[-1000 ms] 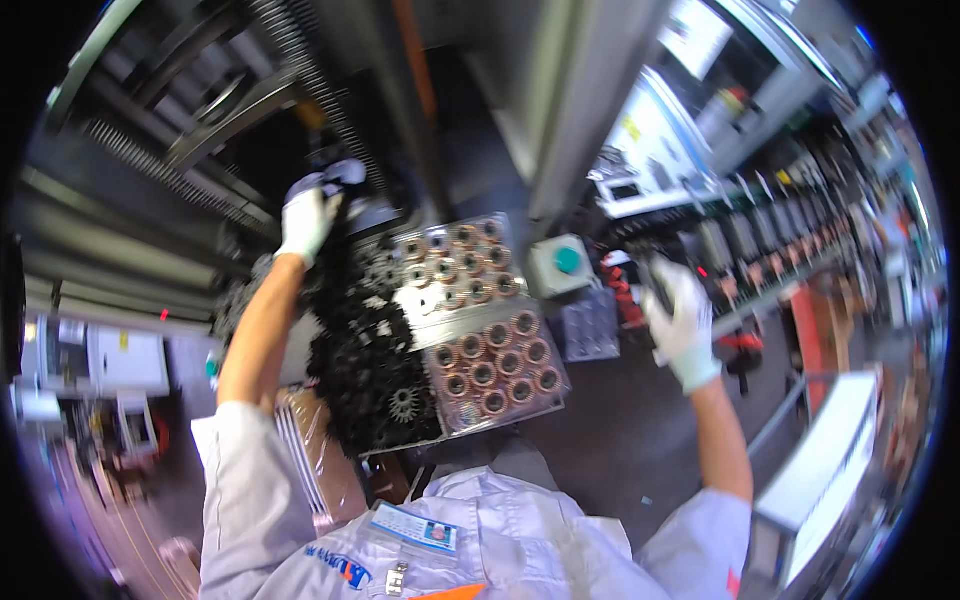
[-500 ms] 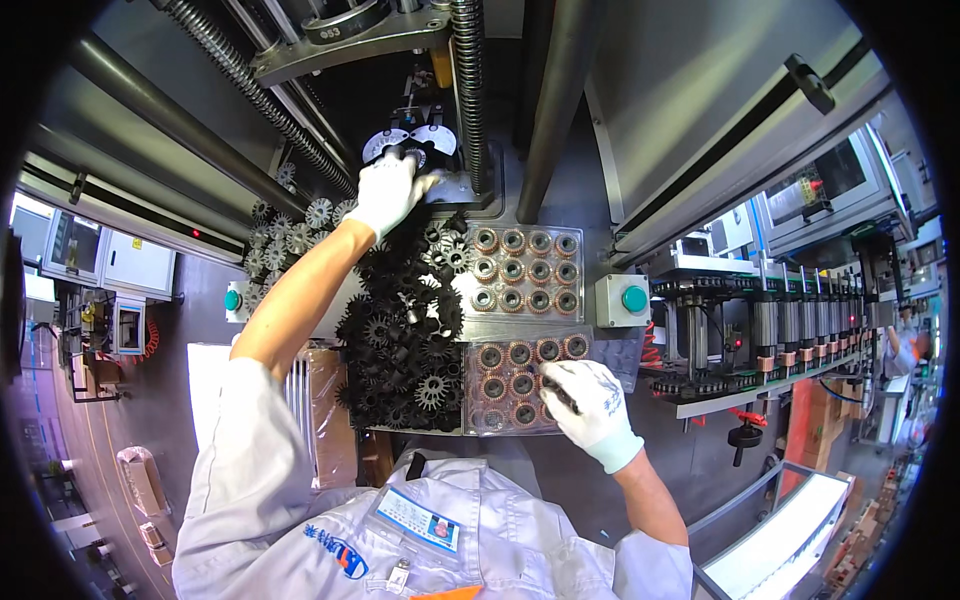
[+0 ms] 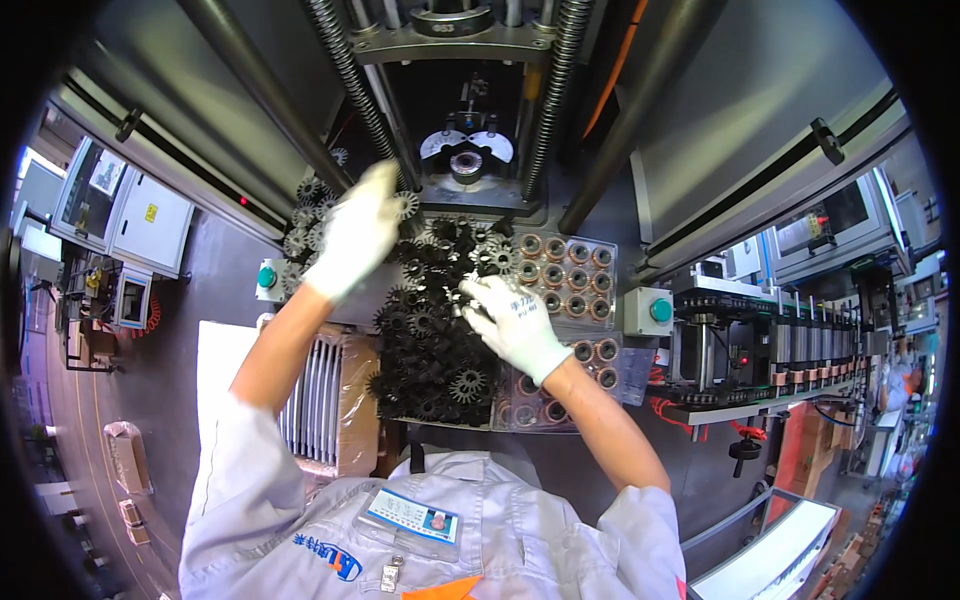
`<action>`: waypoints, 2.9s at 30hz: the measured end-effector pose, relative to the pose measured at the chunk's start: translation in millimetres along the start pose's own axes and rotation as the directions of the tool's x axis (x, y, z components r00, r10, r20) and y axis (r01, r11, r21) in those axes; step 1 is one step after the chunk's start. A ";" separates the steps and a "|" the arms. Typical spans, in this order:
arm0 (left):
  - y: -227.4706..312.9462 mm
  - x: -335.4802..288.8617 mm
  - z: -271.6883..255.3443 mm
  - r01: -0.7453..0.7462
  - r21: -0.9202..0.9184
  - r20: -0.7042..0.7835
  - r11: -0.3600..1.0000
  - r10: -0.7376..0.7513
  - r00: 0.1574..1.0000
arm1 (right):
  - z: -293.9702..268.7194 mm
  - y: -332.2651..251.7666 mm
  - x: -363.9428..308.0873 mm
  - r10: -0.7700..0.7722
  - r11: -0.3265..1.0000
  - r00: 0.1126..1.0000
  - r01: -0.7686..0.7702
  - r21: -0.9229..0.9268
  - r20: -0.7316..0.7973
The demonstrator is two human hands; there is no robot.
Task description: The person picks up metal rotors from an assembly line and places them into a white storage container. The person also handles individual circular metal components, moving them between a press machine and various storage boxes.
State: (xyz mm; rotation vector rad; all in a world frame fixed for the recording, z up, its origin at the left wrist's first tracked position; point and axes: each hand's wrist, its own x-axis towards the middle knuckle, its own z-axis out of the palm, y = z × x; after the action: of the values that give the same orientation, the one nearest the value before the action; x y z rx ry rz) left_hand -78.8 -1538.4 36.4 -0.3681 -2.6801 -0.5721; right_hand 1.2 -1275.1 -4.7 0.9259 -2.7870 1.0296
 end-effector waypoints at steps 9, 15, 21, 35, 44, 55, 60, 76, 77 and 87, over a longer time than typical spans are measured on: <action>-141.8 -166.2 -99.9 0.266 0.227 -0.100 0.937 -0.249 0.963 | 75.6 -11.4 98.8 -0.429 0.837 0.900 0.429 -0.340 0.081; -99.0 -150.3 -78.7 -0.029 0.240 0.008 0.970 0.028 1.000 | 102.3 -10.9 131.0 -0.410 0.685 0.856 0.517 -0.513 0.314; -107.6 -142.9 -50.2 -0.026 0.329 0.051 0.944 0.009 0.999 | 76.6 -29.9 119.0 -0.210 0.865 0.938 0.309 -0.396 0.275; -66.8 -141.0 -77.3 -0.145 0.195 0.036 0.970 0.141 0.989 | -10.7 0.5 66.3 0.214 0.736 0.977 -0.176 0.654 0.023; -22.3 -113.3 -95.9 0.148 -0.363 -0.067 0.920 -0.184 0.981 | -58.4 8.1 197.8 0.381 0.518 0.867 0.088 0.851 -0.322; -4.9 -61.3 -72.5 0.036 -0.400 -0.101 0.916 -0.083 0.991 | -54.4 34.5 242.9 0.640 0.546 0.767 -0.404 0.734 -0.053; 9.9 18.3 -58.7 -0.121 -0.365 -0.268 0.923 0.020 0.963 | -24.9 24.7 176.9 0.348 0.903 0.843 -0.184 0.388 -0.410; 40.5 178.5 -31.9 -0.112 -0.137 0.129 0.984 0.130 0.983 | -7.9 41.0 17.8 0.268 0.894 0.963 -0.253 0.371 0.012; 41.7 180.0 -32.9 -0.090 -0.136 0.146 0.987 0.110 0.983 | -3.9 40.2 23.2 0.269 0.894 0.962 -0.266 0.361 0.043; 32.3 140.2 20.1 0.017 0.163 0.205 0.986 -0.051 0.977 | 44.6 0.0 99.8 -0.066 0.983 0.990 0.086 -0.162 0.125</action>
State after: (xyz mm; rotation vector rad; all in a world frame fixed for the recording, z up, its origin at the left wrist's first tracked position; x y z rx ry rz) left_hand -200.0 -1476.8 87.7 -0.3548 -2.9149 -0.3397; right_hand -73.3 -1354.1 -17.3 1.0955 -2.8525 0.7397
